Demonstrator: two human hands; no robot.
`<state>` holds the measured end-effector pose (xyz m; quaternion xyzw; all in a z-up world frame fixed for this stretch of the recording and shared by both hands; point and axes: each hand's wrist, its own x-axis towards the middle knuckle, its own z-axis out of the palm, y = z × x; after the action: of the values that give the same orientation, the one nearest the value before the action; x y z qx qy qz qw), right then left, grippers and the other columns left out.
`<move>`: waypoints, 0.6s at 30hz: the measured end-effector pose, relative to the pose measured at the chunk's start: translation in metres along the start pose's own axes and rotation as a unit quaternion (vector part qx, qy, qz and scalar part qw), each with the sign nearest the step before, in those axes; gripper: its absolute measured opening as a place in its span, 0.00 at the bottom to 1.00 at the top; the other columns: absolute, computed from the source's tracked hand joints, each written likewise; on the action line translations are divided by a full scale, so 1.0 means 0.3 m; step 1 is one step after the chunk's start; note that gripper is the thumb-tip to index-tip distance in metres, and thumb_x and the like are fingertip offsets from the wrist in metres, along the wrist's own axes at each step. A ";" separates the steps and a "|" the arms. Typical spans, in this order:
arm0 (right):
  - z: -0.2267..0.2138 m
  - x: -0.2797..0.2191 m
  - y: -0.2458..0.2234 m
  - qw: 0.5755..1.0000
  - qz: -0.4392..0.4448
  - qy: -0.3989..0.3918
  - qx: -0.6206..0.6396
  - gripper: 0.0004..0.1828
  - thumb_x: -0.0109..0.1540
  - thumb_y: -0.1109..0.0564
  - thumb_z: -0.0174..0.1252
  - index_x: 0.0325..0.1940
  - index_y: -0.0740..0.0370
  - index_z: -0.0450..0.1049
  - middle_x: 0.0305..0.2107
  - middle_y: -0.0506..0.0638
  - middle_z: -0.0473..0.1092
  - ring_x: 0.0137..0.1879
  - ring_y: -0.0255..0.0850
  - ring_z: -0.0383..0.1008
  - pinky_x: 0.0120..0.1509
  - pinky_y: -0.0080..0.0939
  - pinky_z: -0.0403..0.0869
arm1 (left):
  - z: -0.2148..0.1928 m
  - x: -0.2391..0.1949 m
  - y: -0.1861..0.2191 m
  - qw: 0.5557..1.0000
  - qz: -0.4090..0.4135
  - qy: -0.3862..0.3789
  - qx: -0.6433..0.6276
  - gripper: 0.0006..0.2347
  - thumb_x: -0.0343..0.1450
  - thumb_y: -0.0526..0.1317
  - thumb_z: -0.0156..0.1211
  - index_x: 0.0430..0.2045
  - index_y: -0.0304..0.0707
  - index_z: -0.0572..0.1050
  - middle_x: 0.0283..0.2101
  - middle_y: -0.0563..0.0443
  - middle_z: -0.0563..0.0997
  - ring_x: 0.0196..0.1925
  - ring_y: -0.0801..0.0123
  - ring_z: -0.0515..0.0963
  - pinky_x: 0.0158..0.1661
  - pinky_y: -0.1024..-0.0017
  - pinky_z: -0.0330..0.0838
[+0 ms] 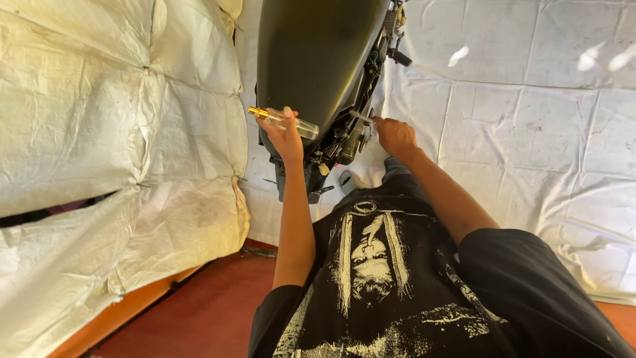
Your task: The person uses a wrench to tighten bolts on the rear section of a motorcycle while holding a spray bottle. They work on the area near the seat and rear wheel, adjusting their position to reach different fasteners.
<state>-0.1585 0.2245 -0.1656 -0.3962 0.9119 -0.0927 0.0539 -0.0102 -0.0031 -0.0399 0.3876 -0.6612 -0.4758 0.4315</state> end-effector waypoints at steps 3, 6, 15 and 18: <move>-0.073 0.029 0.018 0.997 -0.031 -0.043 0.063 0.10 0.69 0.49 0.51 0.53 0.39 0.73 0.24 0.44 0.74 0.31 0.48 0.81 0.34 0.53 0.81 | -0.001 0.019 -0.062 0.999 -0.038 0.025 -0.002 0.37 0.78 0.53 0.57 0.73 0.41 0.39 0.38 0.53 0.85 0.40 0.71 0.83 0.42 0.70 0.80; -0.142 0.022 -0.012 0.995 -0.052 -0.078 0.038 0.10 0.69 0.48 0.52 0.53 0.36 0.75 0.24 0.45 0.74 0.32 0.50 0.82 0.36 0.55 0.81 | 0.014 0.010 0.083 0.990 -0.013 0.105 -0.088 0.27 0.79 0.51 0.54 0.65 0.47 0.45 0.40 0.52 0.82 0.30 0.82 0.75 0.22 0.89 0.71; -0.051 0.080 0.075 0.996 -0.013 -0.078 0.045 0.09 0.68 0.43 0.52 0.46 0.29 0.78 0.21 0.42 0.74 0.30 0.49 0.81 0.34 0.53 0.81 | 0.053 -0.021 0.121 0.986 0.103 0.066 0.117 0.10 0.76 0.48 0.63 0.42 0.46 0.73 0.43 0.55 0.74 0.42 0.73 0.77 0.42 0.74 0.76; -0.154 0.119 0.090 0.971 -0.056 -0.191 0.136 0.15 0.71 0.45 0.47 0.59 0.35 0.74 0.32 0.52 0.78 0.38 0.57 0.82 0.44 0.60 0.81 | 0.068 -0.018 0.087 0.985 0.071 0.070 0.140 0.07 0.74 0.42 0.65 0.35 0.39 0.75 0.33 0.49 0.83 0.37 0.67 0.83 0.43 0.67 0.78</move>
<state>-0.2099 0.2223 -0.1270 -0.4456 0.8402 -0.1414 0.2750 -0.0304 0.0143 -0.0192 0.4286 -0.7154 -0.3187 0.4506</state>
